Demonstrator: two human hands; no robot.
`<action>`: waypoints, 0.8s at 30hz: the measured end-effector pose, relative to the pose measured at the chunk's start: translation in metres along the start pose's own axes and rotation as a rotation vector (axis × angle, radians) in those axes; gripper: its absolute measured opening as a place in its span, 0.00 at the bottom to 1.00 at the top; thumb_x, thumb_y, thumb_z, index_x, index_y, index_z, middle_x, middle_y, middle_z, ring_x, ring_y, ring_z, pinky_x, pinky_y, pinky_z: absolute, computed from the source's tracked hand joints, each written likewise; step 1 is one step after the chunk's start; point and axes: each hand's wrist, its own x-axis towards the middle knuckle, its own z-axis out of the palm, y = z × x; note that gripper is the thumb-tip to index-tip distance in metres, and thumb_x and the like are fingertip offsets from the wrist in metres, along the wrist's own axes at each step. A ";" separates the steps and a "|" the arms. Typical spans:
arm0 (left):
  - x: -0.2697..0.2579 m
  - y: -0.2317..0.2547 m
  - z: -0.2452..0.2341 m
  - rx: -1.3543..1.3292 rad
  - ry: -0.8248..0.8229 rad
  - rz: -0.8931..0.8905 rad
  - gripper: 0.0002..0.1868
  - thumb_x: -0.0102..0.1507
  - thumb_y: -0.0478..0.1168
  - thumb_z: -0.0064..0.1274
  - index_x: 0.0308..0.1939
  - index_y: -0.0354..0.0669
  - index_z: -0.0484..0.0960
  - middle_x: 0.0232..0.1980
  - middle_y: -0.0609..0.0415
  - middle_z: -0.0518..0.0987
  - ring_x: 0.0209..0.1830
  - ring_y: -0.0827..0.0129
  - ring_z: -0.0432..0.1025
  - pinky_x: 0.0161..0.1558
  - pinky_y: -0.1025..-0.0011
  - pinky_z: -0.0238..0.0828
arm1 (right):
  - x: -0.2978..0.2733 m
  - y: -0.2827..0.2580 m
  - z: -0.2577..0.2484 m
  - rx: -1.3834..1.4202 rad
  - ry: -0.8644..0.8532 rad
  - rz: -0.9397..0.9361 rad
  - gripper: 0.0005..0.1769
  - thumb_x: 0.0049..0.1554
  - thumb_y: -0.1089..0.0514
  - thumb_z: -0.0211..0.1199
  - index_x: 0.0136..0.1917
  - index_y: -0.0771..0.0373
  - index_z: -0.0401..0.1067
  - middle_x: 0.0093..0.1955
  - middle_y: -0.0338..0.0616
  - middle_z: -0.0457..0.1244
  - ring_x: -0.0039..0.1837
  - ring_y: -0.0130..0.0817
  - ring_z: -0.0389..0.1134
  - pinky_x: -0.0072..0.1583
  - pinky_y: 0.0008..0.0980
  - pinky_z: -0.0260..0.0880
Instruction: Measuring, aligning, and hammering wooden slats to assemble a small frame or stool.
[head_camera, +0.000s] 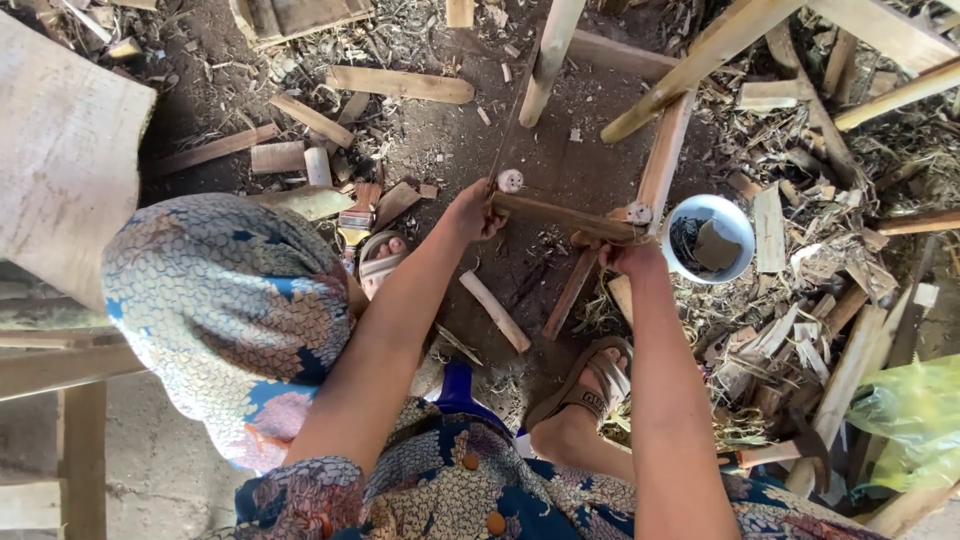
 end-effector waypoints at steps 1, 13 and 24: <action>-0.012 0.008 0.010 0.024 0.075 -0.055 0.32 0.41 0.60 0.61 0.36 0.41 0.73 0.30 0.43 0.70 0.21 0.61 0.69 0.17 0.69 0.68 | -0.009 0.002 0.008 0.028 0.023 -0.006 0.22 0.58 0.41 0.44 0.53 0.59 0.62 0.47 0.47 0.60 0.42 0.46 0.65 0.38 0.35 0.72; -0.047 0.025 0.025 -0.016 0.277 -0.070 0.13 0.49 0.45 0.54 0.22 0.39 0.73 0.19 0.44 0.71 0.12 0.66 0.66 0.15 0.73 0.65 | -0.089 0.005 0.067 -0.073 -0.001 -0.066 0.20 0.52 0.50 0.58 0.53 0.65 0.62 0.41 0.55 0.62 0.33 0.33 0.63 0.30 0.22 0.63; -0.088 0.017 0.028 0.122 0.198 -0.156 0.15 0.48 0.52 0.51 0.16 0.48 0.71 0.14 0.57 0.66 0.11 0.73 0.59 0.14 0.78 0.57 | -0.064 0.026 0.038 0.015 0.004 -0.024 0.15 0.48 0.53 0.61 0.45 0.62 0.64 0.38 0.39 0.58 0.32 0.30 0.57 0.30 0.25 0.61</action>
